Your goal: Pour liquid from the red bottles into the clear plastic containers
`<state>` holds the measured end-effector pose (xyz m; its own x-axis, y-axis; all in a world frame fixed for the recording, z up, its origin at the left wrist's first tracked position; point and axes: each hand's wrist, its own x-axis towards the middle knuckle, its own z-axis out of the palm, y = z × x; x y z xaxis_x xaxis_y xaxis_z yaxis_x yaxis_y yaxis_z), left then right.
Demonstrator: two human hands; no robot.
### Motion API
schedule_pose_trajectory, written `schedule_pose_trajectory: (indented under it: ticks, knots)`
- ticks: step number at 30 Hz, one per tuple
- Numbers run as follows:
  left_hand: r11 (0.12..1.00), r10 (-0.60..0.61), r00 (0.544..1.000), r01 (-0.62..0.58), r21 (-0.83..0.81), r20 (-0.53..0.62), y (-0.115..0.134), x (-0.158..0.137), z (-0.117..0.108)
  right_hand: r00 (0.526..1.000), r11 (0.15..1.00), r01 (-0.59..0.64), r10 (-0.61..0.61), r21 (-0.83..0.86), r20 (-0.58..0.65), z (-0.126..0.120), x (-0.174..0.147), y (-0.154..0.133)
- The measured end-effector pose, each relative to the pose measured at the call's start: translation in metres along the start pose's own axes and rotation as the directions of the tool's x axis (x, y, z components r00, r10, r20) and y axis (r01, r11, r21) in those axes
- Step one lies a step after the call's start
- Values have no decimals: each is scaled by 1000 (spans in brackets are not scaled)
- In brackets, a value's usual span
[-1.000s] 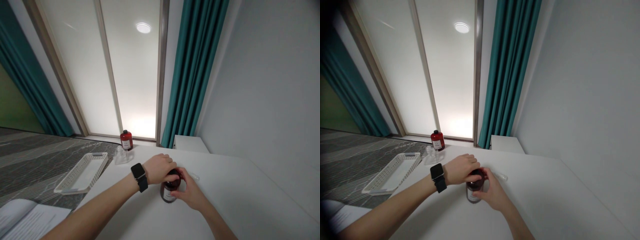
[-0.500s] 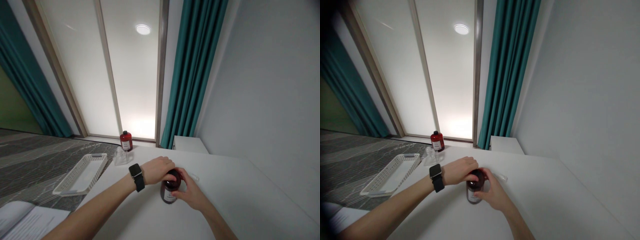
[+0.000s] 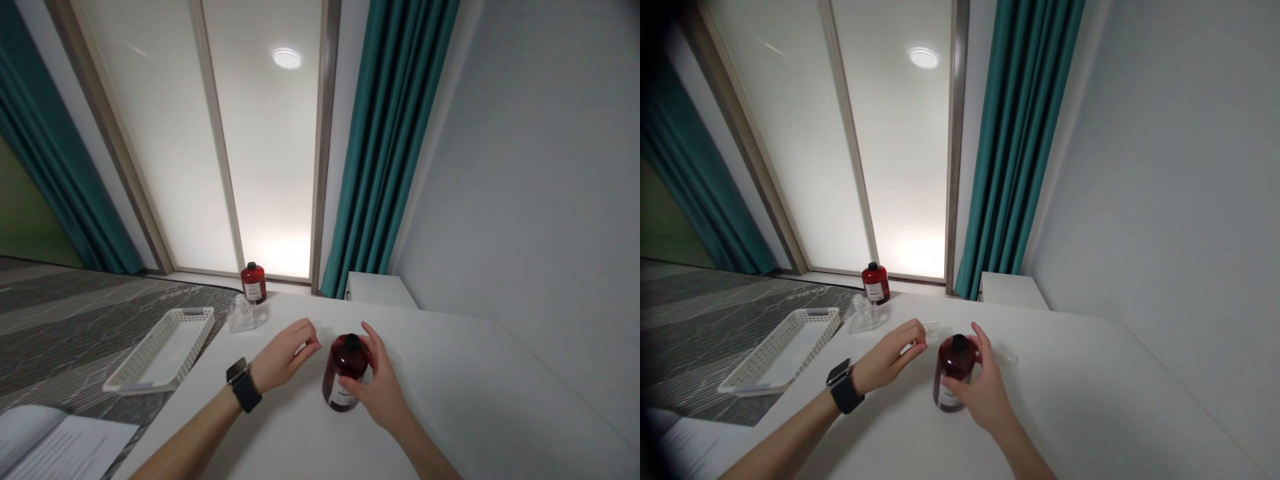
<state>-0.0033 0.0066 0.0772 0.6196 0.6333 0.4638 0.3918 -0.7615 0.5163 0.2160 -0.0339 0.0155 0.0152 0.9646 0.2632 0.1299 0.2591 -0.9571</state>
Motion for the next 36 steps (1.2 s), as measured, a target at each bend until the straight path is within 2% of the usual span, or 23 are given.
schedule_pose_trajectory:
  ticks: [3, 5, 9, 13, 16, 19, 22, 25, 28, 36]
  knots:
    - [999, -13, 998, 10, -38, -61, -1, -4, 4, 999, 986, 50, -50, 160, -5, -1, 5, -9]
    - [999, -25, 997, 22, -44, -69, -3, -5, 3, 997, 980, 71, -72, 184, -2, -2, 9, -19]
    - [1000, -18, 996, 17, -13, -83, -16, -11, -5, 994, 990, 110, -112, 86, 10, -2, 23, -39]
    - [996, -84, 972, 90, 18, -218, -35, -24, -12, 985, 984, 171, -171, 47, 3, 5, 50, -55]
    - [986, -140, 950, 159, 47, -280, -51, -37, -11, 978, 978, 207, -207, 29, -24, 19, 79, -66]
    - [983, -156, 959, 175, 62, -238, -63, -47, -9, 971, 971, 240, -240, 14, -8, 43, 112, -72]
    - [978, -164, 957, 189, 85, -240, -70, -53, -7, 965, 966, 259, -258, -13, 54, 72, 145, -66]
    - [970, -177, 946, 215, 117, -272, -73, -55, -5, 954, 951, 271, -245, -150, 170, 102, 174, -47]
    - [965, -168, 946, 215, 150, -277, -76, -54, 1, 946, 936, 281, -233, -209, 226, 126, 197, -25]
    - [961, -178, 942, 229, 155, -285, -77, -50, 10, 910, 879, 347, -231, -328, 344, 159, 221, 0]
